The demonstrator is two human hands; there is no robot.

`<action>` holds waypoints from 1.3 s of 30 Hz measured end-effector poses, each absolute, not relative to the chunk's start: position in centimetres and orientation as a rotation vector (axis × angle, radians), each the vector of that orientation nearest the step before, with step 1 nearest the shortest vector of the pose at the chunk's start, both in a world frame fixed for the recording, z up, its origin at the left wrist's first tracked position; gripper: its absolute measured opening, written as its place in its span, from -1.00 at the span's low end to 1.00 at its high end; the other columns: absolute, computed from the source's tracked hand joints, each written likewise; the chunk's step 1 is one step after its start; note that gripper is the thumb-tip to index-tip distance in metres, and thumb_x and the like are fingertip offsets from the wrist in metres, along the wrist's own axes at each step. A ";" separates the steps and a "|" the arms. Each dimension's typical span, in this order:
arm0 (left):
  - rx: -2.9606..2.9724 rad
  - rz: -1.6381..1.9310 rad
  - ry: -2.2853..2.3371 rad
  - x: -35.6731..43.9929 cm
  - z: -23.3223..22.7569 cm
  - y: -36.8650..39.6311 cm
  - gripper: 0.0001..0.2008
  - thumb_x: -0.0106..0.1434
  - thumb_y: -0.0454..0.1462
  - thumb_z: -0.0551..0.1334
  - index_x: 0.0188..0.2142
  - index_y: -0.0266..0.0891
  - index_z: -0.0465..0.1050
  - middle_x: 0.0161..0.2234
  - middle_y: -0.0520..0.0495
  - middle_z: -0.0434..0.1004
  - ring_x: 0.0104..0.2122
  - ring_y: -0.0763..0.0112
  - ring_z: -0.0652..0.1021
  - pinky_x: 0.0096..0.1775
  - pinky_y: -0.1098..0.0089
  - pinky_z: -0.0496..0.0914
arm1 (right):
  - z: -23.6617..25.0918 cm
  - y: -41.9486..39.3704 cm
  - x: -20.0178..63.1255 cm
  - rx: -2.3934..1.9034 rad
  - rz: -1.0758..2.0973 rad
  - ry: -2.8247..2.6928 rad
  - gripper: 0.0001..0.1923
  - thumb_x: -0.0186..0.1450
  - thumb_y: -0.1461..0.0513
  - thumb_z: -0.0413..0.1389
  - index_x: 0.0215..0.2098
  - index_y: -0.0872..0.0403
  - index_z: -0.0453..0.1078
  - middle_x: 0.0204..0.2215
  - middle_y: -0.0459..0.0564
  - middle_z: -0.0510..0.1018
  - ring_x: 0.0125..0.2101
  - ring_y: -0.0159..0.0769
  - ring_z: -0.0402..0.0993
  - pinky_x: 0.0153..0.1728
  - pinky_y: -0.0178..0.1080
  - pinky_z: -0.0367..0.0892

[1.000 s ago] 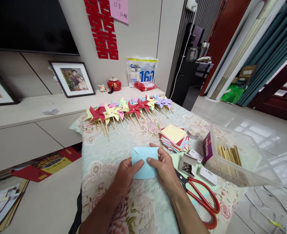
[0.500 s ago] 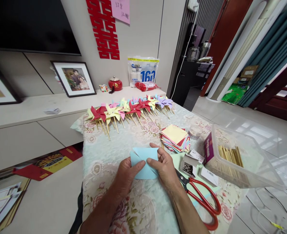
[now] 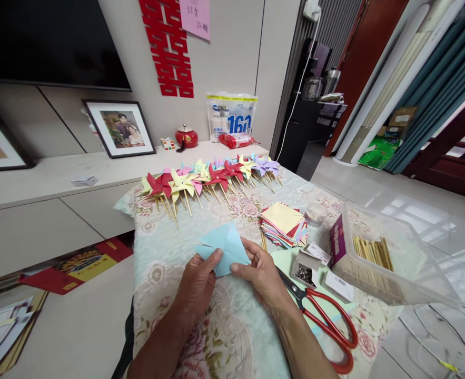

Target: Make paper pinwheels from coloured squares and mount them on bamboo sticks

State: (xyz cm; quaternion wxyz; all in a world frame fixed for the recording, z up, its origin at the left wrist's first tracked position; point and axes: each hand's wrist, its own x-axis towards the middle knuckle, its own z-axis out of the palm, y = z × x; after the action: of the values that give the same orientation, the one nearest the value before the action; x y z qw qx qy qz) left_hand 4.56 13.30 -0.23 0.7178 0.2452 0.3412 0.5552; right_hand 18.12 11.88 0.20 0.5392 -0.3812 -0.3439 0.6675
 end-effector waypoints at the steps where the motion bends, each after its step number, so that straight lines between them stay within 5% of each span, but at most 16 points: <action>1: 0.545 1.221 0.753 4.6 -0.3 13.3 -0.70 -0.02 -0.16 0.49 -0.30 -0.25 0.61 -0.34 -0.09 0.69 -0.25 0.18 0.63 -0.20 0.31 0.45 | 0.1 11.9 18.1 -0.909 1.578 -0.809 -0.32 -0.07 0.22 0.48 0.03 0.03 0.49 -0.15 0.04 0.69 -0.20 -0.06 0.63 -0.14 -0.09 0.47; 11: 0.663 1.148 0.818 4.6 -1.0 13.2 -0.73 -0.06 -0.16 0.50 -0.42 -0.29 0.60 -0.49 -0.04 0.61 -0.48 0.39 0.51 -0.38 0.41 0.37 | 0.1 12.6 19.0 -0.998 1.284 -0.555 -0.34 -0.15 0.24 0.50 -0.06 0.04 0.52 -0.39 -0.05 0.68 -0.38 -0.23 0.58 -0.23 -0.19 0.43; 20: 0.698 1.085 0.653 3.7 -0.2 13.2 -0.67 0.14 -0.06 0.36 -0.26 -0.28 0.62 -0.35 -0.14 0.66 -0.30 0.18 0.60 -0.29 0.34 0.43 | 0.7 12.4 19.9 -1.001 1.190 -0.659 -0.26 -0.07 0.23 0.47 0.09 0.00 0.45 -0.50 -0.21 0.52 -0.50 -0.42 0.42 -0.45 -0.34 0.30; 27: 0.704 0.969 0.664 3.9 -0.4 12.9 -0.55 -0.02 -0.17 0.50 -0.15 -0.36 0.61 -0.32 -0.18 0.69 -0.31 0.17 0.63 -0.18 0.25 0.46 | 0.7 12.3 19.9 -1.006 1.211 -0.715 -0.22 -0.04 0.22 0.46 0.14 0.03 0.38 -0.50 -0.20 0.52 -0.56 -0.44 0.37 -0.54 -0.37 0.19; 39: 0.759 0.996 0.845 4.3 -1.6 13.0 -0.58 -0.04 -0.15 0.50 -0.21 -0.36 0.62 -0.38 -0.14 0.69 -0.43 0.25 0.60 -0.29 0.30 0.46 | 0.1 12.3 19.9 -0.988 1.240 -0.814 -0.27 0.03 0.19 0.44 0.14 0.02 0.38 -0.44 -0.15 0.58 -0.52 -0.42 0.42 -0.49 -0.34 0.24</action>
State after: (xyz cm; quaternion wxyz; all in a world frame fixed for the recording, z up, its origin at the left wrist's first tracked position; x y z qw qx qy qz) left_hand 4.35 13.01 -1.55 0.7282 0.3443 0.3834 0.4518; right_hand 19.88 12.30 0.08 0.6284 -0.4311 -0.3554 0.5412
